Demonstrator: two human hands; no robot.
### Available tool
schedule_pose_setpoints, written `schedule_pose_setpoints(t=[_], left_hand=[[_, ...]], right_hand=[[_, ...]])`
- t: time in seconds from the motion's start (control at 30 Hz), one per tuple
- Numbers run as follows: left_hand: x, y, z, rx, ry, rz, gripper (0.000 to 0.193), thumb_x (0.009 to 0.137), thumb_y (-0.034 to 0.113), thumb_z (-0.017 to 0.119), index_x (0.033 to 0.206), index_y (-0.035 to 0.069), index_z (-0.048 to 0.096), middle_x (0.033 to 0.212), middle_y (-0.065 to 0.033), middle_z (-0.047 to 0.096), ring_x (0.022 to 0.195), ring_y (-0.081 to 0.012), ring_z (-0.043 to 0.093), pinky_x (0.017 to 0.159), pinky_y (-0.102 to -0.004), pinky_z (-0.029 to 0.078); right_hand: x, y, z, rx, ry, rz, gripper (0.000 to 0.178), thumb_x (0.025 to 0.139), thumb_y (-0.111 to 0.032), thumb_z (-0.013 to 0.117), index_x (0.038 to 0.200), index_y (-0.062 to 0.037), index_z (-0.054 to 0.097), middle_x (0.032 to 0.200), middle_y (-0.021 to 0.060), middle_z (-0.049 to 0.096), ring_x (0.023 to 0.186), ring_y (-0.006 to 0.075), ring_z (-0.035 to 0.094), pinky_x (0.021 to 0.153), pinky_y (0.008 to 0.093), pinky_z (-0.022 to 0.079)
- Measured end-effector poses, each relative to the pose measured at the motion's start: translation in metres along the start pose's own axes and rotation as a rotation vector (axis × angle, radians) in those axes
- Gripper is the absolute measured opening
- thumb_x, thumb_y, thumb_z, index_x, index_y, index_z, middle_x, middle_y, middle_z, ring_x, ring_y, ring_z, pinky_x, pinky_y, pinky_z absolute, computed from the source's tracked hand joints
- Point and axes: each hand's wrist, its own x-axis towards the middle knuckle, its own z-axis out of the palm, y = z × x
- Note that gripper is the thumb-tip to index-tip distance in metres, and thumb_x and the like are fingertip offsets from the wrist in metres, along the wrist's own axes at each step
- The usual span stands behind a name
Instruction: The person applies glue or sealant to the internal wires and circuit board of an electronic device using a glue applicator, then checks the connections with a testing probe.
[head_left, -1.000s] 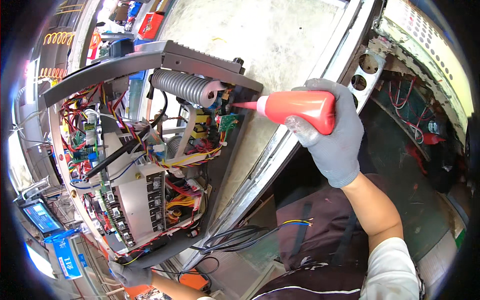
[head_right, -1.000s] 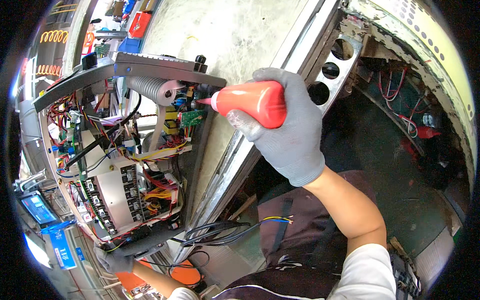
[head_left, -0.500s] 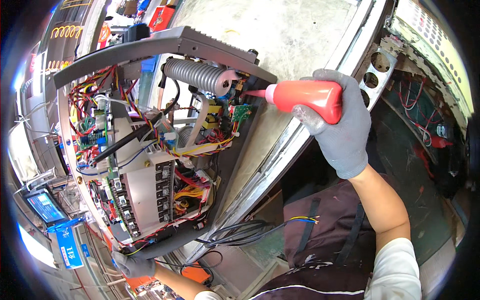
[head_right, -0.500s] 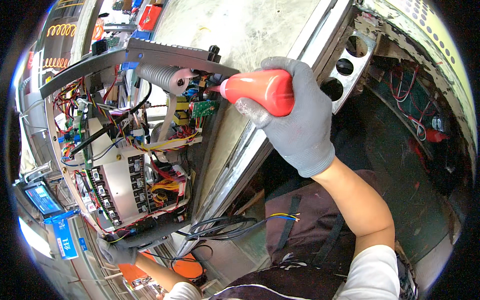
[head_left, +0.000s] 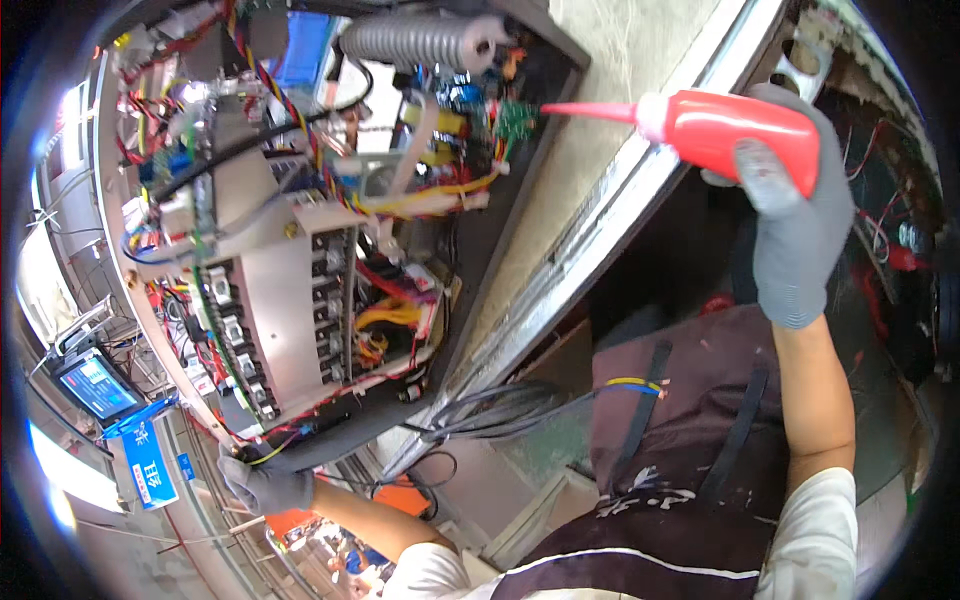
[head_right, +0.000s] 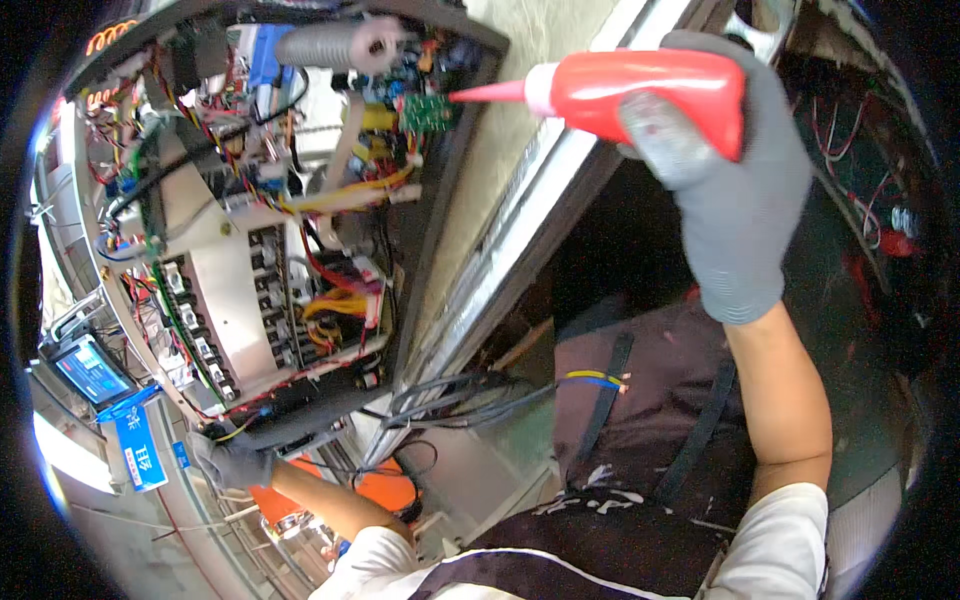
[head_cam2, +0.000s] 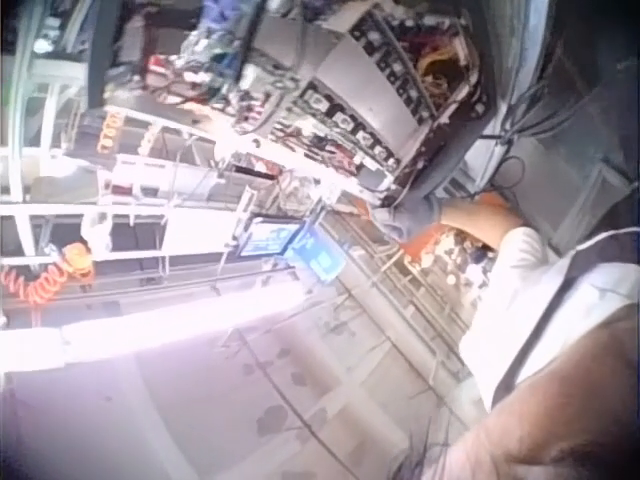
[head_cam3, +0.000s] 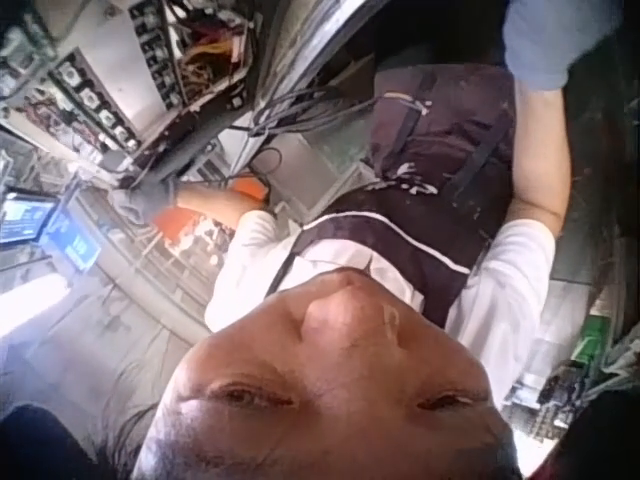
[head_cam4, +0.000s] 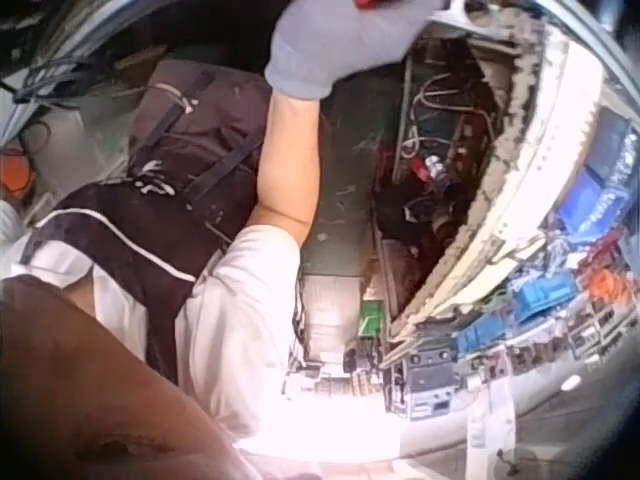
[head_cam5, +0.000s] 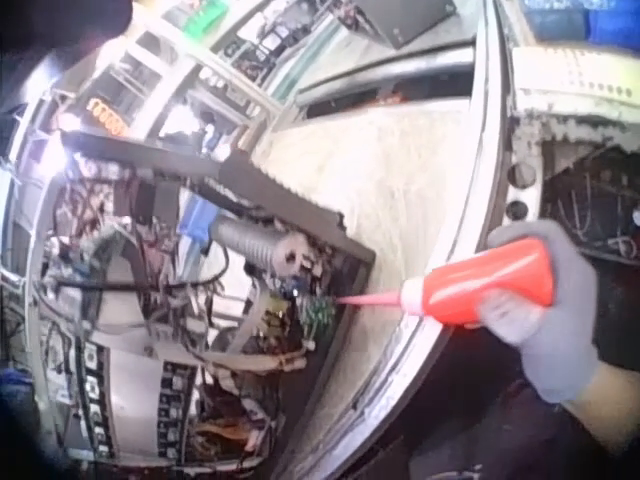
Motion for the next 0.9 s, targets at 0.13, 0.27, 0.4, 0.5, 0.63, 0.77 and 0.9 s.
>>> schedule_pose_setpoints(t=[0.13, 0.27, 0.4, 0.5, 0.63, 0.77, 0.9], left_hand=[[0.002, 0.016, 0.008, -0.136, 0.029, -0.078, 0.024, 0.093, 0.018, 0.063, 0.097, -0.004, 0.070, 0.094, -0.0125, 0.070, 0.078, -0.0152, 0.063, 0.064, -0.0287, 0.055], [-0.004, 0.019, 0.024, -0.068, 0.026, 0.151, 0.015, 0.094, 0.011, 0.060, 0.098, 0.000, 0.069, 0.090, -0.0101, 0.070, 0.071, -0.0161, 0.062, 0.060, -0.0294, 0.052], [0.002, 0.021, 0.014, -0.103, 0.015, 0.107, 0.012, 0.093, 0.011, 0.062, 0.097, 0.002, 0.069, 0.090, -0.0091, 0.070, 0.069, -0.0155, 0.063, 0.060, -0.0301, 0.053], [-0.002, 0.039, 0.019, -0.107, 0.071, 0.009, 0.020, 0.090, 0.016, 0.066, 0.089, -0.004, 0.070, 0.084, -0.0115, 0.069, 0.067, -0.0171, 0.063, 0.060, -0.0306, 0.054], [-0.001, 0.041, 0.027, -0.120, 0.121, -0.026, 0.022, 0.088, 0.018, 0.068, 0.089, -0.003, 0.071, 0.081, -0.0114, 0.069, 0.070, -0.0181, 0.065, 0.063, -0.0308, 0.055], [-0.003, 0.038, 0.031, 0.015, 0.055, 0.122, 0.019, 0.085, 0.022, 0.072, 0.091, 0.004, 0.069, 0.084, -0.0075, 0.070, 0.073, -0.0177, 0.067, 0.066, -0.0300, 0.056], [0.001, 0.036, 0.029, -0.037, 0.008, 0.176, 0.019, 0.080, 0.022, 0.076, 0.093, 0.009, 0.072, 0.086, -0.0017, 0.072, 0.075, -0.0125, 0.067, 0.068, -0.0269, 0.055]], right_hand=[[-0.030, 0.003, -0.014, 0.393, -0.044, 0.110, 0.035, 0.087, -0.003, 0.063, 0.120, 0.0034, 0.055, 0.107, 0.0128, 0.063, 0.091, 0.0190, 0.065, 0.071, 0.0337, 0.060], [-0.047, 0.010, -0.007, 0.176, 0.013, 0.147, 0.038, 0.084, -0.002, 0.066, 0.121, 0.0032, 0.055, 0.109, 0.0125, 0.063, 0.091, 0.0191, 0.066, 0.073, 0.0321, 0.060], [-0.062, -0.004, 0.015, 0.158, -0.079, 0.195, 0.040, 0.090, -0.008, 0.059, 0.126, 0.0053, 0.049, 0.108, 0.0151, 0.063, 0.090, 0.0224, 0.066, 0.075, 0.0329, 0.057], [-0.072, 0.009, 0.024, 0.170, -0.144, 0.109, 0.038, 0.090, -0.009, 0.061, 0.124, 0.0045, 0.051, 0.109, 0.0143, 0.063, 0.091, 0.0216, 0.066, 0.077, 0.0336, 0.058], [-0.076, -0.006, 0.047, 0.079, -0.071, 0.064, 0.038, 0.084, -0.015, 0.069, 0.115, 0.0021, 0.055, 0.101, 0.0111, 0.063, 0.086, 0.0174, 0.065, 0.075, 0.0304, 0.056], [-0.079, -0.010, 0.057, -0.016, -0.051, 0.049, 0.047, 0.080, -0.031, 0.075, 0.107, 0.0019, 0.056, 0.092, 0.0089, 0.063, 0.079, 0.0128, 0.062, 0.070, 0.0254, 0.052], [-0.077, 0.011, 0.064, 0.164, -0.141, -0.013, 0.035, 0.092, -0.016, 0.063, 0.120, 0.0038, 0.056, 0.109, 0.0127, 0.063, 0.095, 0.0215, 0.066, 0.081, 0.0357, 0.059]])
